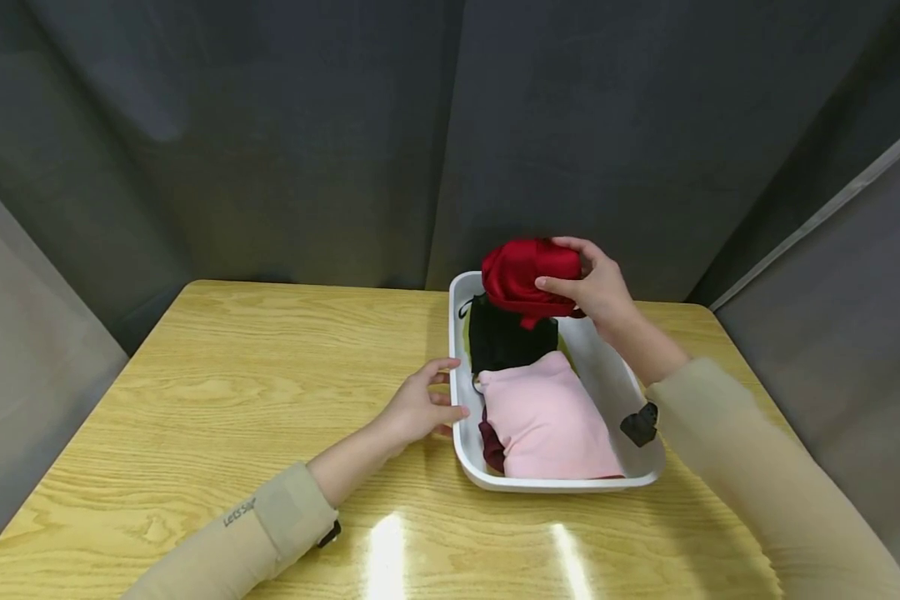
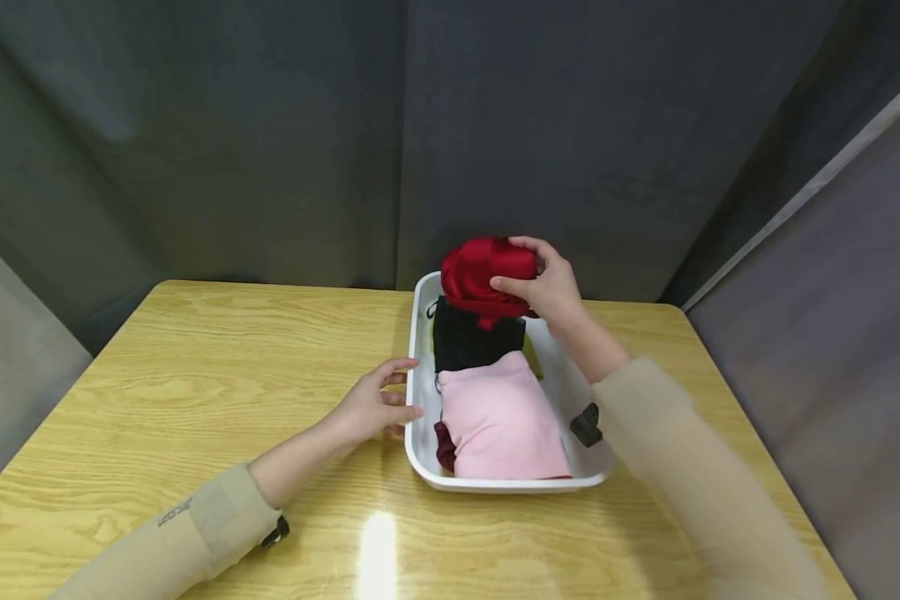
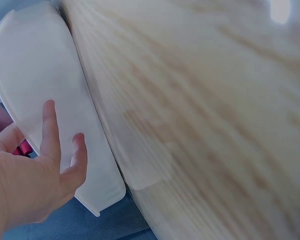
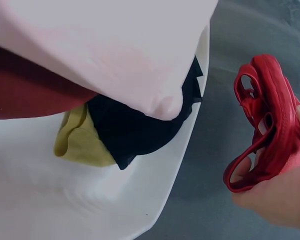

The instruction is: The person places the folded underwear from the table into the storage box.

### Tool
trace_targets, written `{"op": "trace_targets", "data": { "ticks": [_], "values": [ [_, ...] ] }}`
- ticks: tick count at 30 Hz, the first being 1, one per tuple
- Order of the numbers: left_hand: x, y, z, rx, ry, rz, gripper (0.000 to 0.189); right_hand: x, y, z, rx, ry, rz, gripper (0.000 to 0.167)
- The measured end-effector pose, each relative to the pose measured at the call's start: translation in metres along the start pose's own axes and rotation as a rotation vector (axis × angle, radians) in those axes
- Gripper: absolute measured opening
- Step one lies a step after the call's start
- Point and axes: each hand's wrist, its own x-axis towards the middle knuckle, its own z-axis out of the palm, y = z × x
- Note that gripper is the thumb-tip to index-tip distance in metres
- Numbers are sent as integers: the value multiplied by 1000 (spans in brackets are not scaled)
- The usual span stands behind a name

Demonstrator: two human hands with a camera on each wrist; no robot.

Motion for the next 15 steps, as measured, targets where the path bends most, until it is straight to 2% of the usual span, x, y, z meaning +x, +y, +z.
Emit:
{"op": "trace_targets", "data": {
  "ticks": [6, 15],
  "values": [
    [0, 1, 0, -6, 0, 5, 68, 8, 8, 9, -62, -41, 27, 68],
    [1, -1, 0, -14, -7, 13, 68, 16, 20, 17, -72, -112, 52, 68]
  ]
}}
